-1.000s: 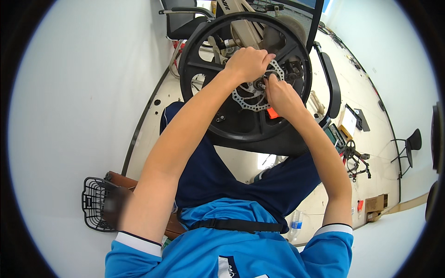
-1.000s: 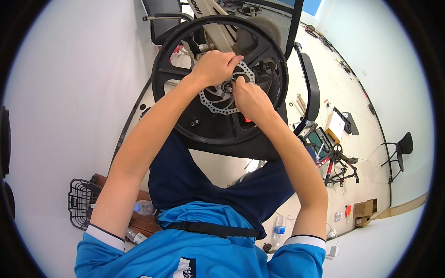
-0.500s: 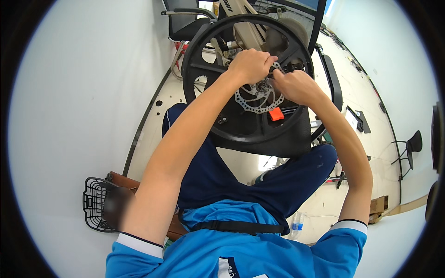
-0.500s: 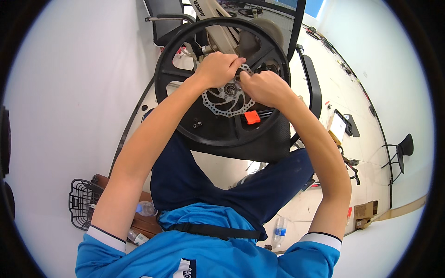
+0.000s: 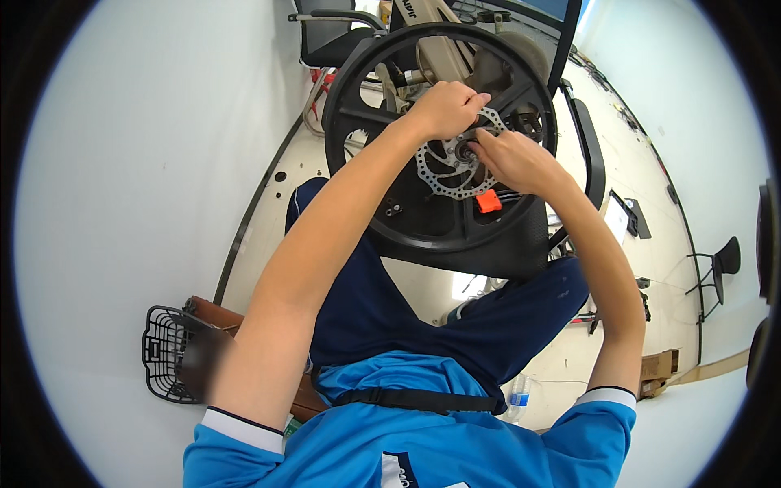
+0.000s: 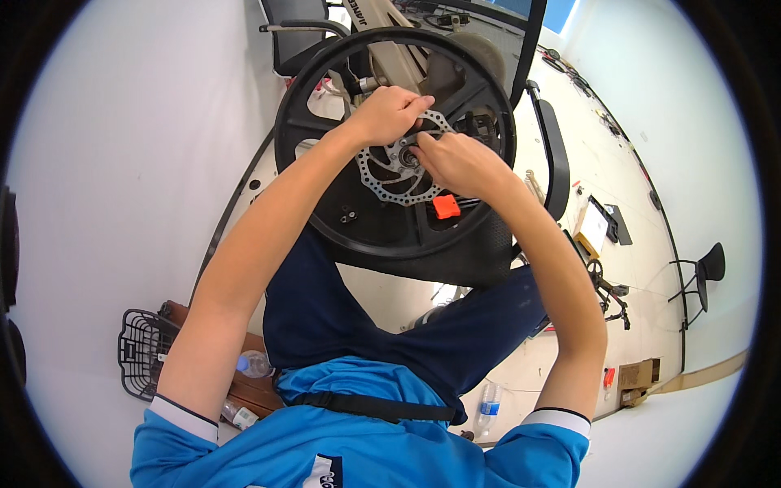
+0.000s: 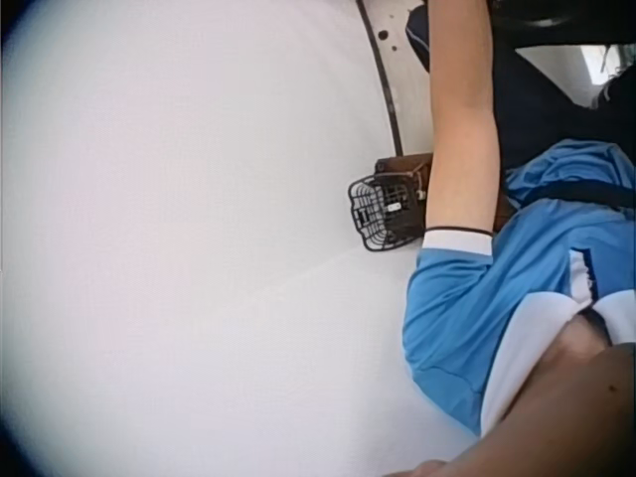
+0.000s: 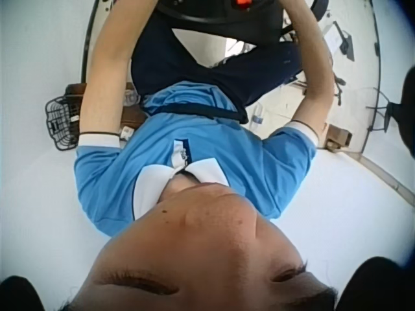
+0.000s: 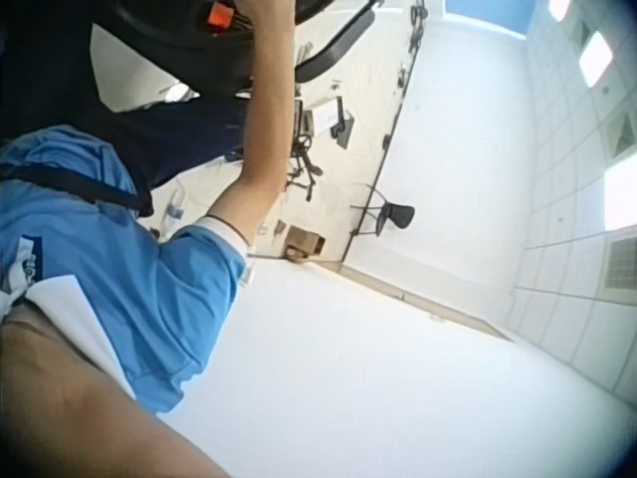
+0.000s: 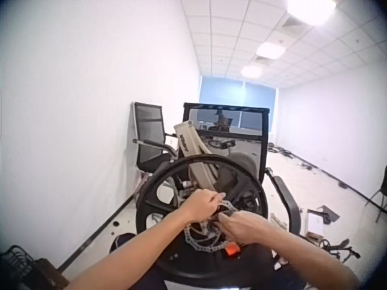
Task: The person sits on the floor and assembles a bicycle wheel by attaching a brake disc to the hub. They insert and tighten multiple small screws into the disc using their fingers.
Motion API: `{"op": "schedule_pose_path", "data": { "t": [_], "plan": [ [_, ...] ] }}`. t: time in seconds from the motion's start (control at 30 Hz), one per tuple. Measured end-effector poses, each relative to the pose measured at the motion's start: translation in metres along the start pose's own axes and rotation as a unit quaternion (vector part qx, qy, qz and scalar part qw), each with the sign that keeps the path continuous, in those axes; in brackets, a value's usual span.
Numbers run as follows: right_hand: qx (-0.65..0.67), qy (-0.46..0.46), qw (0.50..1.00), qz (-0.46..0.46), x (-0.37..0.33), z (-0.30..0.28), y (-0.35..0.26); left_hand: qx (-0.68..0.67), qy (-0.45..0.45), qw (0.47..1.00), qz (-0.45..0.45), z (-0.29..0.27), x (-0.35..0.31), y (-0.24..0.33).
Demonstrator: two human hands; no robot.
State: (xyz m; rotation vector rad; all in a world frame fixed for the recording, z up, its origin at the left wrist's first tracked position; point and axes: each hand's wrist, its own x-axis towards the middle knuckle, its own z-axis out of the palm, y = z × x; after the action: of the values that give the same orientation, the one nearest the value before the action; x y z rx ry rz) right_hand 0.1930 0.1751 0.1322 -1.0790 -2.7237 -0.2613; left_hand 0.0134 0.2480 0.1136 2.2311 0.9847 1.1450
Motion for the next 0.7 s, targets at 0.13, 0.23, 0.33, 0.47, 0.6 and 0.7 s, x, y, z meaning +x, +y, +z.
{"op": "schedule_pose_path", "data": {
  "t": [0.13,0.23,0.33,0.47,0.6,0.7],
  "plan": [
    [-0.076,-0.039,0.996,-0.028,0.008,-0.008,0.004,0.019,0.002,1.0,0.005,0.002,0.004,-0.003],
    [-0.109,-0.034,0.992,-0.053,0.011,-0.007,0.011,0.021,-0.001,1.0,0.004,0.003,0.004,-0.004],
    [-0.119,-0.039,0.99,-0.065,0.014,-0.005,0.012,0.026,-0.004,1.0,-0.011,0.0,0.001,0.0],
    [-0.134,-0.053,0.987,-0.076,0.015,-0.001,0.019,0.034,0.01,0.999,0.002,0.003,0.002,-0.002],
    [-0.171,-0.058,0.979,-0.092,0.017,0.0,0.02,0.039,0.014,0.999,0.009,0.006,0.003,-0.006],
    [-0.19,-0.054,0.976,-0.088,0.016,0.003,0.02,0.043,0.017,0.999,0.006,0.006,0.002,-0.004]
  ]
}}
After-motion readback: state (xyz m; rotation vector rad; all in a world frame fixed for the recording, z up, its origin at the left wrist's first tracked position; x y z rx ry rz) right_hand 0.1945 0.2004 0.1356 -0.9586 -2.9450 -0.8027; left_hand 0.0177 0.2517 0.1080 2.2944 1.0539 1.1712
